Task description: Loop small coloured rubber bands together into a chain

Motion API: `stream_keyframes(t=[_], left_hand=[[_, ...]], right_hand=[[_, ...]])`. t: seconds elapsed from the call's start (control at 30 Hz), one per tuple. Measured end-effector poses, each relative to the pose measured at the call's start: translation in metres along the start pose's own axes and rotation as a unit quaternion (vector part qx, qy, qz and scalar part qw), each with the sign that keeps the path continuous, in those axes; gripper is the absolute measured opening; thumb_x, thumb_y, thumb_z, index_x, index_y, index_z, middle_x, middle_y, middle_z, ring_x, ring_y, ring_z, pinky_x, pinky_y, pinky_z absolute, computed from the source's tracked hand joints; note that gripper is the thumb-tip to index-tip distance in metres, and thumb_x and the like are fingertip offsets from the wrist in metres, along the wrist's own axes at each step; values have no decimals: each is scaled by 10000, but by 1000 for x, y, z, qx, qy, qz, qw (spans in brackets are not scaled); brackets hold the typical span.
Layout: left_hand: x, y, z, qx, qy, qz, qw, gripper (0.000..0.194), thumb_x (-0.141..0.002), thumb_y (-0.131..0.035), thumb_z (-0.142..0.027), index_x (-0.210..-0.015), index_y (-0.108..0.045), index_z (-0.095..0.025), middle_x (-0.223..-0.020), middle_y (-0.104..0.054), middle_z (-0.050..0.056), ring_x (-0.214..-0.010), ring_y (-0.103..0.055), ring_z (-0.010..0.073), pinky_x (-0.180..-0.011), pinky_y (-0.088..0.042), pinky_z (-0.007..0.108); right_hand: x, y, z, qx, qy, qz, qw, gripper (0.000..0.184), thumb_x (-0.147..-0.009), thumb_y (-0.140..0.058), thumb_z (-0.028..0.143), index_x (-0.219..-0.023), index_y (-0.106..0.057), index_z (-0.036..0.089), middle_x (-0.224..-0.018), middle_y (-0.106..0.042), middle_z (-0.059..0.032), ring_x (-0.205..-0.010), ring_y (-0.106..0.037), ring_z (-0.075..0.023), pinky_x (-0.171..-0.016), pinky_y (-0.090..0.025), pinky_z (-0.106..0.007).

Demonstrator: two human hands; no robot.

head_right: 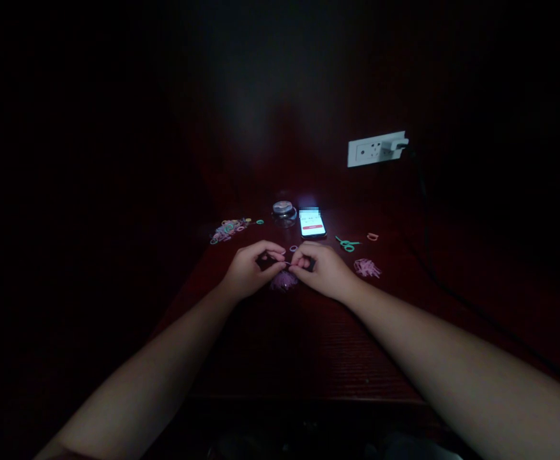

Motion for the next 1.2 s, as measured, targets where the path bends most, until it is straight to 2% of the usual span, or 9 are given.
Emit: stream_keyframes(t=[0.2,0.37,0.6,0.87,1.0,1.2], left_hand=[[-1,2,-1,-8,-13,20,1000,257,-786,-717,-189,-1035,-653,-180,-905,-726,30,-833,-695,141,-769,-536,263],[-2,8,1,-5,-18,74,997,266,-798,-694,-176,-1059,-646,-173,-917,-728,36,-839,-694,142,-792,-538,272],[-3,13,7,-5,-1,132,991,202,-786,-692,-157,-987,-663,-157,-913,-728,45,-833,-697,139,-789,-544,267],[-2,11,13,6,32,176,984,247,-758,-702,-117,-1000,-666,-152,-918,-736,52,-845,-699,141,-792,-554,271],[-2,12,15,-4,37,170,985,214,-765,-685,-119,-976,-672,-155,-944,-735,54,-867,-697,144,-802,-553,273],[-4,21,25,-48,61,99,992,187,-824,-604,-155,-1001,-662,-172,-963,-733,50,-861,-693,141,-809,-556,278]], right_hand=[[0,-1,-2,0,10,7,1000,35,-793,-650,186,-761,-639,182,-716,-569,-10,-672,-546,-147,-636,-454,-272],[2,-2,-3,-4,-1,25,1000,45,-798,-644,204,-759,-635,183,-709,-573,-12,-664,-544,-149,-627,-451,-273],[2,1,-3,3,-12,12,1000,78,-829,-606,222,-777,-635,171,-704,-579,-14,-653,-538,-144,-617,-442,-268],[1,2,-3,15,-12,6,1000,110,-841,-589,237,-770,-631,164,-700,-578,-18,-651,-531,-145,-612,-426,-268],[1,1,-4,13,-12,2,1000,113,-841,-585,240,-766,-627,168,-692,-578,-15,-644,-530,-145,-606,-428,-269],[2,0,-7,14,-22,22,999,104,-833,-582,237,-758,-618,173,-685,-576,-10,-625,-522,-141,-593,-420,-269]])
Point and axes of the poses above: each hand's wrist, its own x-axis away from the middle knuckle, its own y-axis out of the back of the hand, z = x × y, the point moved 2 cm from there along -x, towards the middle knuckle
